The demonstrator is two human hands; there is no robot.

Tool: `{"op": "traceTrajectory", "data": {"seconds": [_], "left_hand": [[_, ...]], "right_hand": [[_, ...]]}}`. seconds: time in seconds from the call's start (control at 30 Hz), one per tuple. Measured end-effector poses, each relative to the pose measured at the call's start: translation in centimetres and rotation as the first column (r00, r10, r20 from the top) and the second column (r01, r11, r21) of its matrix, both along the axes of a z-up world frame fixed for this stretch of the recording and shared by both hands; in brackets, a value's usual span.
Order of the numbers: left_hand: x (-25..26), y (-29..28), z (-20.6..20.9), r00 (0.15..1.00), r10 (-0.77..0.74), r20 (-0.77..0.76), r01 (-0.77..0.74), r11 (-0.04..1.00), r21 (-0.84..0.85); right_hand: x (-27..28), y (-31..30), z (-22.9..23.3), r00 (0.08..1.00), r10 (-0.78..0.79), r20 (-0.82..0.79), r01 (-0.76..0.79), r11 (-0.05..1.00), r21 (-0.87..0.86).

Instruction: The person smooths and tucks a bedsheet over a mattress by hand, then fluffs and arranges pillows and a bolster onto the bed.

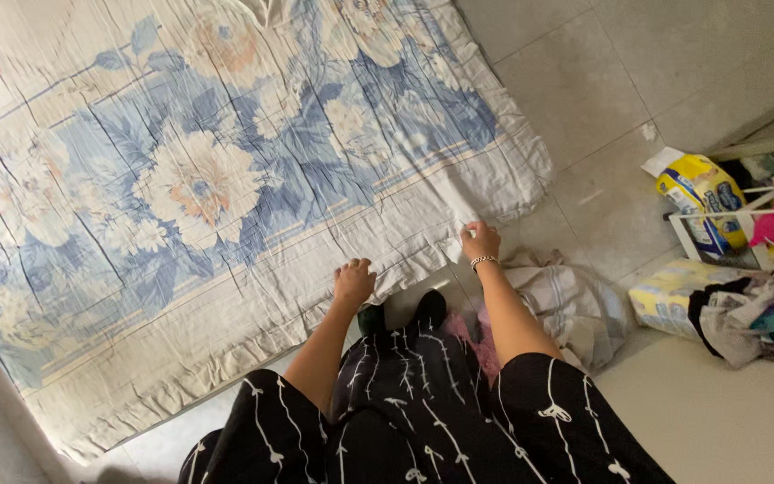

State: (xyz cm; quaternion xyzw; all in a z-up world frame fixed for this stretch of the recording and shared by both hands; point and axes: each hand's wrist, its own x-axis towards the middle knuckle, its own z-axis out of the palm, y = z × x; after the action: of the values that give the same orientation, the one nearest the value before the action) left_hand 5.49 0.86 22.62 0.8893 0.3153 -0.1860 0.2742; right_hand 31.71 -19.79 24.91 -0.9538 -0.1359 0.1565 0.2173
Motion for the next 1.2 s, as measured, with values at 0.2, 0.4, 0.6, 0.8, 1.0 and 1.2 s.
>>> {"op": "traceTrajectory", "data": {"seconds": [0.2, 0.4, 0.6, 0.8, 1.0, 1.2], "left_hand": [[2.1, -0.3, 4.4, 0.992, 0.097, 0.082, -0.102, 0.993, 0.061], [8.5, -5.2, 5.7, 0.953, 0.195, 0.232, -0.221, 0.971, 0.092], [17.8, -8.7, 6.7, 0.891, 0.365, 0.270, -0.401, 0.912, 0.091], [25.0, -13.0, 5.6, 0.838, 0.453, 0.304, -0.500, 0.861, 0.092], [29.3, -15.6, 5.7, 0.834, 0.500, 0.232, -0.527, 0.847, 0.071], [36.5, -16.8, 4.5, 0.773, 0.608, 0.182, -0.622, 0.782, 0.031]], "right_hand": [[1.2, -5.0, 5.0, 0.999, -0.004, 0.049, 0.003, 1.000, 0.020], [5.2, -10.6, 6.2, 0.971, 0.217, 0.105, -0.219, 0.976, 0.009], [12.5, -14.3, 8.2, 0.877, 0.474, 0.074, -0.470, 0.880, -0.066], [22.1, -17.4, 9.1, 0.781, 0.609, 0.140, -0.613, 0.790, -0.017], [28.1, -17.0, 12.0, 0.754, 0.641, 0.142, -0.650, 0.760, 0.019], [36.1, -15.2, 14.5, 0.641, 0.754, 0.147, -0.763, 0.646, 0.010]]}}
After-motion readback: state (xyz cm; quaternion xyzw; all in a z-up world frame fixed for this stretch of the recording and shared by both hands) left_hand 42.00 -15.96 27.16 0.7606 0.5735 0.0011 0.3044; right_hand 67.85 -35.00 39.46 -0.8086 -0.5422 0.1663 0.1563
